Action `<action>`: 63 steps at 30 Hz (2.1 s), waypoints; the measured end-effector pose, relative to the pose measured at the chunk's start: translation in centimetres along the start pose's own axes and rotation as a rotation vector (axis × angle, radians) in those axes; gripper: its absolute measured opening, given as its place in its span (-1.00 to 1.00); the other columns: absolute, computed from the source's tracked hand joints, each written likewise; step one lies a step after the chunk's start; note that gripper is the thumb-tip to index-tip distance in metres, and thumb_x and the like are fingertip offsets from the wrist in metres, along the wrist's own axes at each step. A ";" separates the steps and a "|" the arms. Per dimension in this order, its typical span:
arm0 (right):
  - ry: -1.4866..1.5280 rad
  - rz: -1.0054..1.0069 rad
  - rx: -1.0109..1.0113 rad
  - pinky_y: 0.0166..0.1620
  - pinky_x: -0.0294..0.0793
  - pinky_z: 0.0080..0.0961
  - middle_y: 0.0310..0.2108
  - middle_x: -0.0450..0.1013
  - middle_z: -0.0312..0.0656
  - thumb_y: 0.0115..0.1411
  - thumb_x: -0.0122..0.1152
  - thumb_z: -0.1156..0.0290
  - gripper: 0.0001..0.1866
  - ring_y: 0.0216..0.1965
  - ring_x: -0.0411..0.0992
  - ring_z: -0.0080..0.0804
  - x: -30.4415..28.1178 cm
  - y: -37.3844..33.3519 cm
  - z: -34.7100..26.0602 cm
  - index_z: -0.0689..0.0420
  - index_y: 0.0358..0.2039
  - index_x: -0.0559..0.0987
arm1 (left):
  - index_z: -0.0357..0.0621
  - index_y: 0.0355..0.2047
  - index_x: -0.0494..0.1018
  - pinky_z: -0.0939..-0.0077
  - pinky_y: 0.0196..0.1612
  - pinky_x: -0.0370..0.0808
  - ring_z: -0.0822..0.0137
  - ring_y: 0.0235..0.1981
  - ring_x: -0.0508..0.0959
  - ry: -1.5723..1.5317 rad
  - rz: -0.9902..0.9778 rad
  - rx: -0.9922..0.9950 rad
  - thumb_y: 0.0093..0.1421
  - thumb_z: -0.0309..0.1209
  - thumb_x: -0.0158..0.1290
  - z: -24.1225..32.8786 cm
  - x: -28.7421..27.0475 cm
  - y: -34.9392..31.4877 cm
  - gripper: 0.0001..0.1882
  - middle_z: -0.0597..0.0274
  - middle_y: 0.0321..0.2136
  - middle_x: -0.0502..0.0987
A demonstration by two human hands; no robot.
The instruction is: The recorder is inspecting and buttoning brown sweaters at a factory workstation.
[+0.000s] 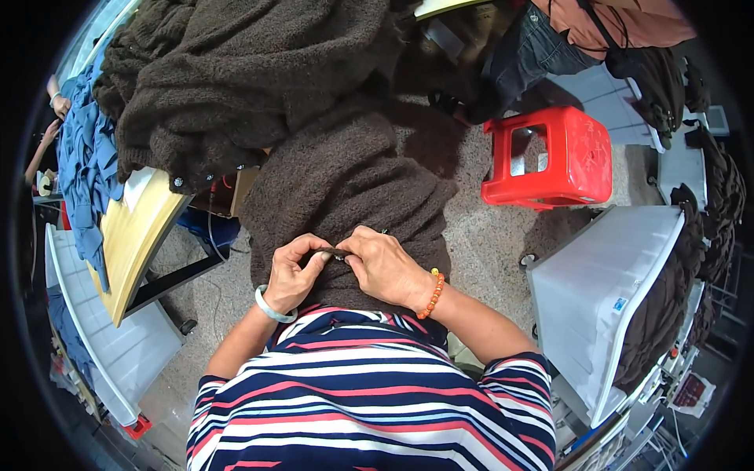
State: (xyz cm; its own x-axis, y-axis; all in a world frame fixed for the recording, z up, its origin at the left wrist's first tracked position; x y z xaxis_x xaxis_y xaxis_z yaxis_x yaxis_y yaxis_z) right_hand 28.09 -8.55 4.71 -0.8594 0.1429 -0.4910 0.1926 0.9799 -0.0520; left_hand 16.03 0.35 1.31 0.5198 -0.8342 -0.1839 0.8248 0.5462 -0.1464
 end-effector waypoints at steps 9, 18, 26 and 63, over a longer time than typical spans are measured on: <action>-0.060 -0.019 0.000 -0.21 0.51 -0.20 -0.37 0.42 0.01 0.07 0.13 0.66 -0.82 -0.31 0.48 -0.01 0.5 -0.5 -0.2 0.33 -0.26 0.56 | -0.34 -0.33 0.50 0.56 -0.25 0.44 0.41 -0.36 0.51 0.054 -0.015 0.084 0.17 -0.59 0.07 0.0 0.2 -0.2 -0.93 0.19 -0.43 0.53; -0.220 0.068 -0.174 -0.20 0.49 -0.28 -0.35 0.36 -0.02 0.07 0.17 0.63 -0.75 -0.27 0.43 -0.07 0.8 -0.7 -1.4 0.34 -0.19 0.50 | -0.31 -0.32 0.51 0.48 -0.25 0.47 0.27 -0.38 0.56 0.001 -0.025 -0.029 0.12 -0.59 0.08 -0.5 -0.2 0.1 -0.90 0.11 -0.45 0.55; -0.197 0.057 -0.172 -0.19 0.47 -0.26 -0.38 0.36 -0.03 0.09 0.16 0.60 -0.82 -0.27 0.43 -0.06 0.7 -0.4 -1.2 0.32 -0.25 0.53 | -0.32 -0.34 0.50 0.48 -0.31 0.47 0.23 -0.42 0.55 0.102 0.080 0.179 0.08 -0.65 0.05 1.5 -0.3 -0.3 -0.89 0.08 -0.46 0.52; -0.112 -0.119 0.001 -0.36 0.45 -0.35 -0.49 0.48 -0.13 0.12 0.32 0.31 -0.79 -0.45 0.49 -0.16 -0.8 0.1 -1.1 0.19 -0.41 0.56 | -0.27 -0.33 0.50 0.68 -0.27 0.41 0.60 -0.37 0.46 -0.074 -0.367 -0.228 0.17 -0.49 0.18 -0.2 -1.8 -0.2 -0.89 0.40 -0.44 0.52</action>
State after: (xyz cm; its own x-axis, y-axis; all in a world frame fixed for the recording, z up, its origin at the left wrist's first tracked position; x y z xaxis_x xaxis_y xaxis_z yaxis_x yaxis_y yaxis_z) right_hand 28.25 -8.38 6.03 -0.8179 0.0095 -0.5753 0.0935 0.9888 -0.1167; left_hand 14.84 1.75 1.51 0.2226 -0.9748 -0.0105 0.8920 0.2080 -0.4014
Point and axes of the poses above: each hand's wrist, its own y-axis towards the middle knuckle, its own x-axis out of the palm, z = x × y, the point moved 7 cm from there along y, towards the middle knuckle
